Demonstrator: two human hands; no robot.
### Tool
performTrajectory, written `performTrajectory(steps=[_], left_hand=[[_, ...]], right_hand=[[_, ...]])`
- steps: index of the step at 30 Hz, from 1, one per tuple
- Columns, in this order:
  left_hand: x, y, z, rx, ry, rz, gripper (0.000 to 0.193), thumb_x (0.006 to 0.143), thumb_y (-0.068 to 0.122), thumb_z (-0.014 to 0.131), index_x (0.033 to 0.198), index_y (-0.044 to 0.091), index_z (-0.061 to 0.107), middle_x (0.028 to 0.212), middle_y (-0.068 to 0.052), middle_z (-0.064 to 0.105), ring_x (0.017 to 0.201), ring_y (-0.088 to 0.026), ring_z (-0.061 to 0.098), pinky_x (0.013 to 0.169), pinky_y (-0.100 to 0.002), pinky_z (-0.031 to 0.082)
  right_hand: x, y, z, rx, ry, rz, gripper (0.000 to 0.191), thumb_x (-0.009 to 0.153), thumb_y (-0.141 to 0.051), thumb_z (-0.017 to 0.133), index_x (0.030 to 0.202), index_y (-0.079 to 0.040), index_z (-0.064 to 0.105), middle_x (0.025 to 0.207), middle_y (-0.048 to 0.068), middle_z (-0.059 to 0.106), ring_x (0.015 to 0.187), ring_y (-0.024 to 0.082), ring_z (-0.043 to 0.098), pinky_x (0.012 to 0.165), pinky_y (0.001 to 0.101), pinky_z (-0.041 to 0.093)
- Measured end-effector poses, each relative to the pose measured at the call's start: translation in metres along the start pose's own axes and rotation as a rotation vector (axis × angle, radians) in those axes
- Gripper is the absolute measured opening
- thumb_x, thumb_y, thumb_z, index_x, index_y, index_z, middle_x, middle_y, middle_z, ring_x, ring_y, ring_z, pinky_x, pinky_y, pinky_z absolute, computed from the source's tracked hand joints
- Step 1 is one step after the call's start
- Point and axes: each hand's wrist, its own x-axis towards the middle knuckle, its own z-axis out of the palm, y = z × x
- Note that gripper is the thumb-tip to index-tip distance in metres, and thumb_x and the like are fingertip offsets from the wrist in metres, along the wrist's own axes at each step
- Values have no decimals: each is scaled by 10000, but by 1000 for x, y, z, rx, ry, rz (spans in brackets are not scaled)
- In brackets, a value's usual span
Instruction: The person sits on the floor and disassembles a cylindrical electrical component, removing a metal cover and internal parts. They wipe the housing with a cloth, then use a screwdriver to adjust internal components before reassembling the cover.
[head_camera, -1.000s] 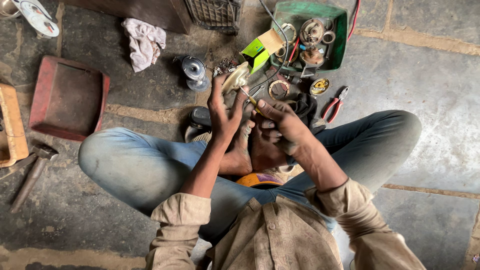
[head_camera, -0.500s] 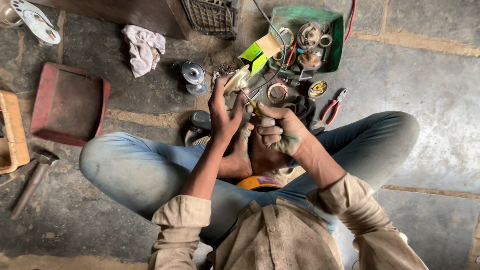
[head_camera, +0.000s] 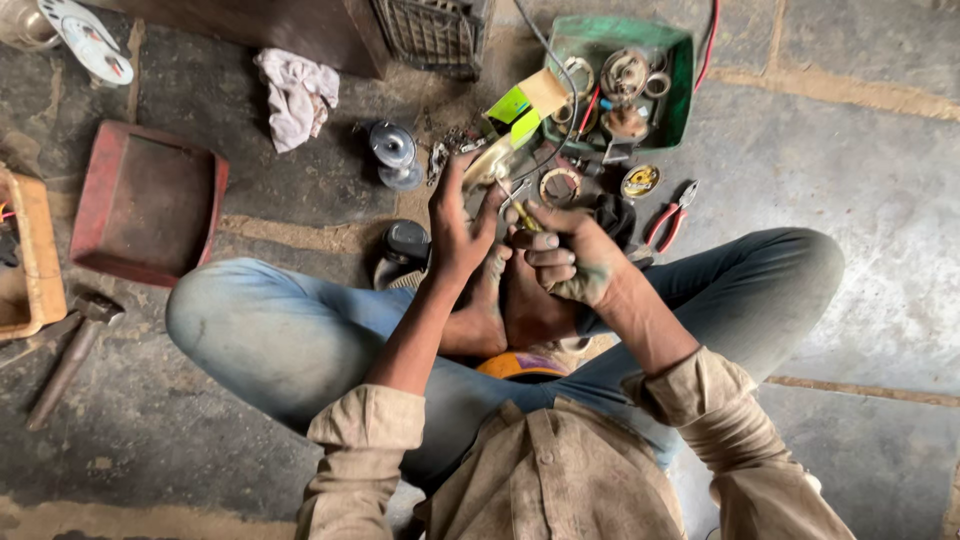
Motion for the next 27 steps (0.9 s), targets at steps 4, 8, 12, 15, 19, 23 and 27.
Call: performTrajectory(steps=[4, 8, 12, 15, 19, 23, 27], left_hand=[[1, -2, 2, 38, -26, -54, 364, 1027, 186, 688, 1316, 14, 551, 1149, -174, 688, 1065, -297, 702, 907, -375, 551], [7, -8, 0, 44, 24, 29, 371, 1034, 166, 681, 1338, 5, 540, 1206, -192, 680, 1138, -316, 688, 970, -392, 543], [6, -11, -9, 8, 43, -67, 358, 1038, 150, 683, 1336, 8, 546, 1186, -178, 690, 1100, -295, 698, 948, -374, 547], [6, -11, -11, -31, 41, -16, 398, 992, 145, 667, 1339, 10, 527, 1169, -173, 671, 1096, -290, 686, 969, -377, 542], [7, -11, -10, 12, 26, -62, 377, 1032, 166, 679, 1338, 4, 530, 1171, -185, 672, 1084, -289, 683, 934, -371, 542], [8, -13, -9, 37, 29, -47, 349, 1040, 165, 672, 1324, 10, 543, 1141, -176, 676, 1069, -279, 694, 920, -365, 547], [5, -17, -8, 63, 63, 10, 362, 1026, 131, 697, 1318, -4, 531, 1188, -202, 668, 1105, -306, 674, 955, -398, 536]], right_hand=[[-1, 19, 4, -526, 204, -330, 217, 1063, -286, 647, 1038, -72, 677, 644, -17, 486, 472, 52, 360, 394, 226, 267], [2, 20, 4, -862, 203, -708, 210, 1123, -247, 697, 1043, -63, 635, 722, 7, 507, 594, 73, 411, 527, 249, 370], [12, 0, -2, 190, -83, 29, 189, 1116, -231, 693, 1050, -64, 636, 735, 8, 519, 606, 73, 424, 532, 250, 378], [16, 0, 3, 60, -40, -32, 173, 1110, -219, 691, 1055, -65, 636, 745, 8, 527, 615, 73, 433, 537, 251, 383], [15, 16, 15, -753, 188, -605, 152, 1103, -203, 687, 1063, -65, 637, 758, 9, 539, 627, 72, 445, 542, 252, 391], [12, 20, 17, -921, 175, -796, 132, 1096, -187, 684, 1070, -66, 638, 772, 9, 550, 639, 72, 457, 548, 253, 398], [14, 7, 8, 160, -57, -34, 113, 1089, -171, 680, 1077, -67, 639, 785, 10, 561, 652, 72, 469, 554, 254, 406]])
